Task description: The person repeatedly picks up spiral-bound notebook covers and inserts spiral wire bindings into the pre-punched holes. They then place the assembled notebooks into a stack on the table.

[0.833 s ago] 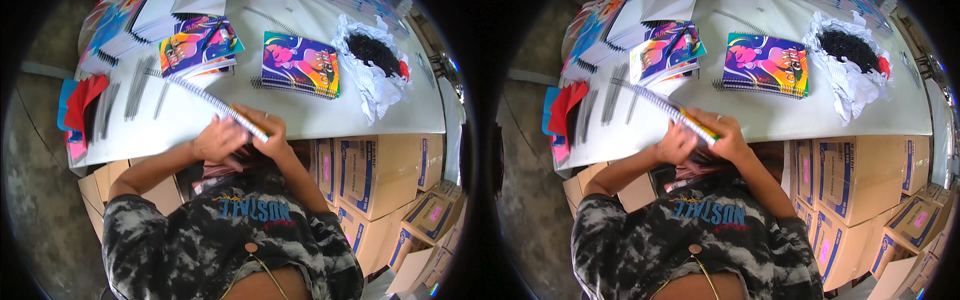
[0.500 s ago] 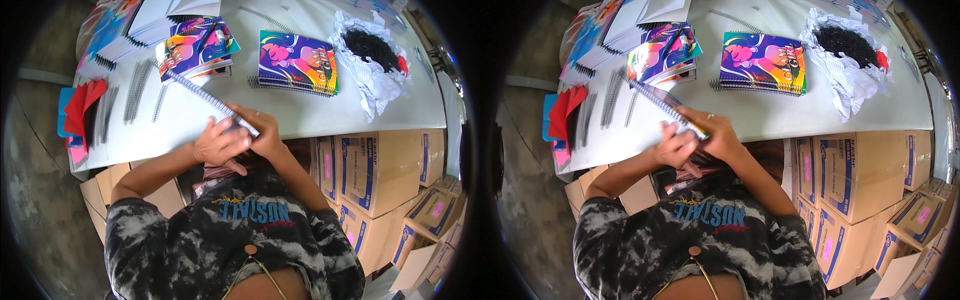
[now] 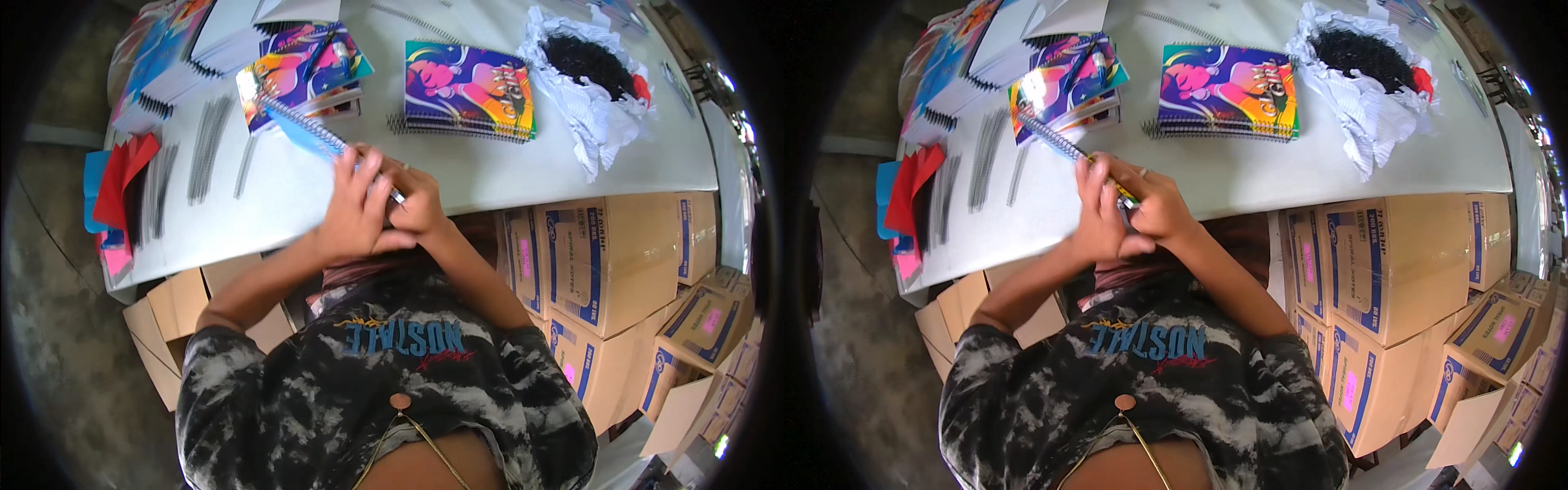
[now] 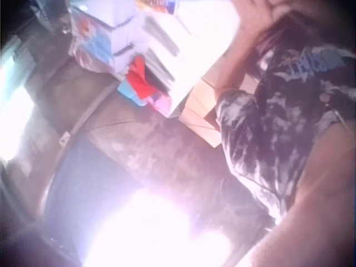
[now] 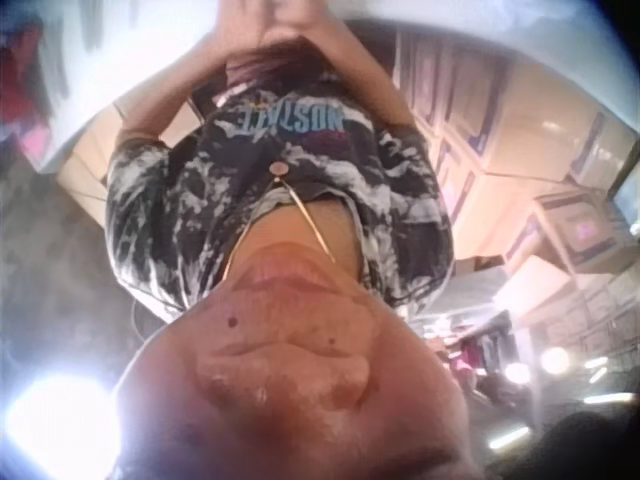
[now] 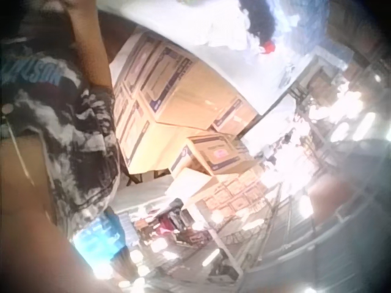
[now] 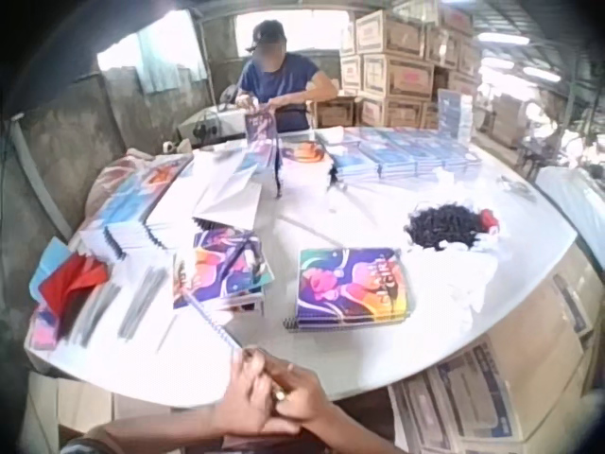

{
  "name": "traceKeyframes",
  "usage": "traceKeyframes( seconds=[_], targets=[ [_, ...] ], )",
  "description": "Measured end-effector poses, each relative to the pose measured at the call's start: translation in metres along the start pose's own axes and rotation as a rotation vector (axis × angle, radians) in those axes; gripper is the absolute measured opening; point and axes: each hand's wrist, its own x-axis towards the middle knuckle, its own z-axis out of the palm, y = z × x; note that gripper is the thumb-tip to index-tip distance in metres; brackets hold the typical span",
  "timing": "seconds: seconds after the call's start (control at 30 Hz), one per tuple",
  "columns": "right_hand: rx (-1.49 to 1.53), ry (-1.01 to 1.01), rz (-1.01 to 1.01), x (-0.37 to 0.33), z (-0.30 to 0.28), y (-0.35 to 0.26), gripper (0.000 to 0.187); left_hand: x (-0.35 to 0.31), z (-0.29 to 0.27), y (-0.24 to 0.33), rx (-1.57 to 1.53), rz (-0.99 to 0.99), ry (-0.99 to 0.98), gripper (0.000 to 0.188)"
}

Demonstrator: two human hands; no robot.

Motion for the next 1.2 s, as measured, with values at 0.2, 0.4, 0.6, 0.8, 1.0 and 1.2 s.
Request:
traceKeyframes(
  seconds=[0.2,0.4,0.6,0.8,1.0,1.2],
  targets=[
    [0.056,0.036,-0.290,0.039,-0.006,-0.051,0.061,0.051,-0.059,0.036,-0.515,-0.431,0.111,0.063],
    [-0.234,-0.296,0.305,0.078,-0.069,-0.063,0.032,0.067,-0.068,0.004,-0.936,-1.112,0.259,0.018],
    [0.091,-0.013,0.472,0.057,-0.063,-0.040,0.013,0.065,-0.042,-0.022,-1.282,-1.008,0.108,0.014],
    [-0.198,-0.001,0.354,0.052,-0.054,-0.045,0.019,0.070,-0.034,-0.049,-1.221,-0.807,-0.071,0.011],
    [-0.210,0.035,0.374,0.055,-0.081,-0.055,0.019,0.096,-0.029,-0.020,-1.244,-0.899,-0.099,0.003],
    [-0.383,0.666,0.021,0.065,-0.139,-0.048,0.034,0.128,0.000,-0.027,-0.854,-0.894,0.369,0.017]
  ],
)
